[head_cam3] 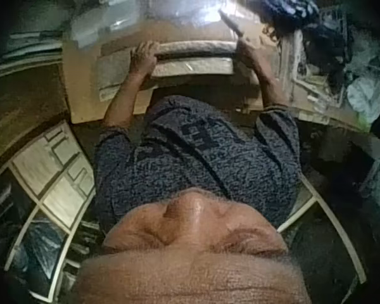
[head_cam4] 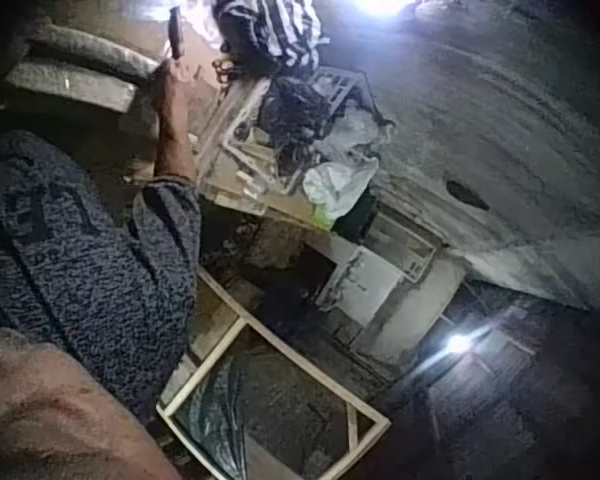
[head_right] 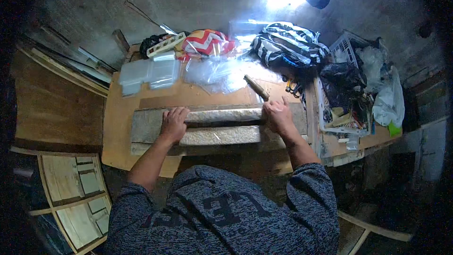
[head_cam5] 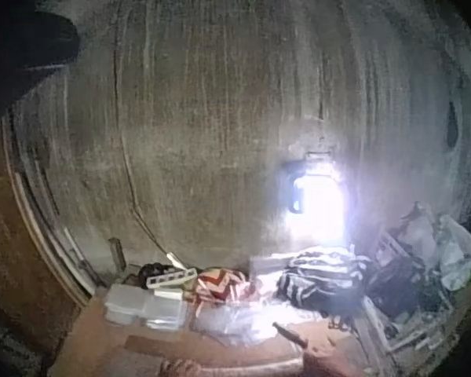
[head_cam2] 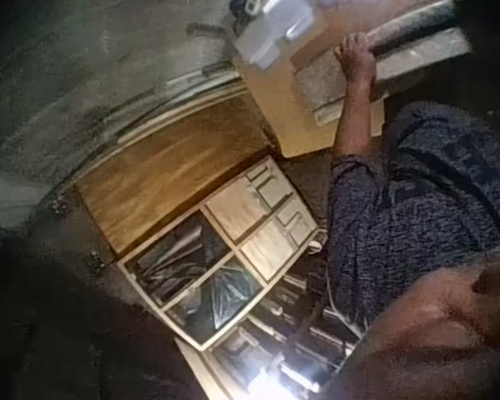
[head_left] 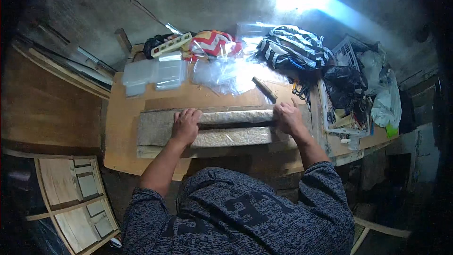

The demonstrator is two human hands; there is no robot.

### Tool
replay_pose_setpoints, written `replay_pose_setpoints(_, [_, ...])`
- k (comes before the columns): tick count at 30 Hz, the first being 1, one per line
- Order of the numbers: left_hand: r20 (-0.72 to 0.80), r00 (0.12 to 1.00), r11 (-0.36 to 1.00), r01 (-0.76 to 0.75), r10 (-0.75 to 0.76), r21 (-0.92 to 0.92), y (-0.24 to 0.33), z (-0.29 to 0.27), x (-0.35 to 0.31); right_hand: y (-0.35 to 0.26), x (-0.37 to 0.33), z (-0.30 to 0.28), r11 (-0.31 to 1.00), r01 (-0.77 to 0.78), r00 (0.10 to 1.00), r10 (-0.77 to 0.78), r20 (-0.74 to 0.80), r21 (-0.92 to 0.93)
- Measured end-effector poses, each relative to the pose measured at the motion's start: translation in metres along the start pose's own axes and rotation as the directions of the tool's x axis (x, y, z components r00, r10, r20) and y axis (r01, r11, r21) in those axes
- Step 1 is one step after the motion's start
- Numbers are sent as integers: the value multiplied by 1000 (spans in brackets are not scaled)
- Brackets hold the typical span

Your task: The person places a wooden board holding wrapped food packets onto a table, perforates the plastic wrapping with a pointed tool, and transfers the board onto a rack. The person then brings another board of wrapped packets from the rack to the table and perforates them with the tool.

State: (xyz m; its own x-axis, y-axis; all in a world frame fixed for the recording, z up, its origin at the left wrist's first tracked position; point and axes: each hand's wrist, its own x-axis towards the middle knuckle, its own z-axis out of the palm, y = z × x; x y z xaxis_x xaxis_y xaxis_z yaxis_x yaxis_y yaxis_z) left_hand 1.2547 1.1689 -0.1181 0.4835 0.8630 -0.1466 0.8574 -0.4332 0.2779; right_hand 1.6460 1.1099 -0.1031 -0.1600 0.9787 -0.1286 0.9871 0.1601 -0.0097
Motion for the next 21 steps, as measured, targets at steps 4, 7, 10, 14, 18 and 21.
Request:
replay_pose_setpoints(4, [-170, 985, 1000, -18, 17, -9, 5, 4, -8, -8, -8, 13, 994, -46, 967, 68, -245, 95])
replay_pose_setpoints(7, [-218, 975, 992, -55, 29, -113, -8, 6, -16, -7, -20, 3, 966, 53, 934, 42, -355, 254])
replay_pose_setpoints(10, [-190, 981, 975, -63, 22, -214, -20, 11, -14, 1, -29, 7, 884, -103, 977, 176, -119, 455])
replay_pose_setpoints(14, [-137, 987, 966, 42, -79, -254, -20, 17, -1, 0, -21, 18, 932, -90, 954, 181, -237, 350])
replay_pose_setpoints(18, [-241, 970, 986, -79, 42, -144, -4, 18, 11, -17, -4, 18, 906, -85, 960, 186, -209, 414])
replay_pose_setpoints(21, [-175, 981, 991, -101, 84, -92, 20, 14, 32, -41, 21, 15, 906, 73, 979, 15, -204, 416])
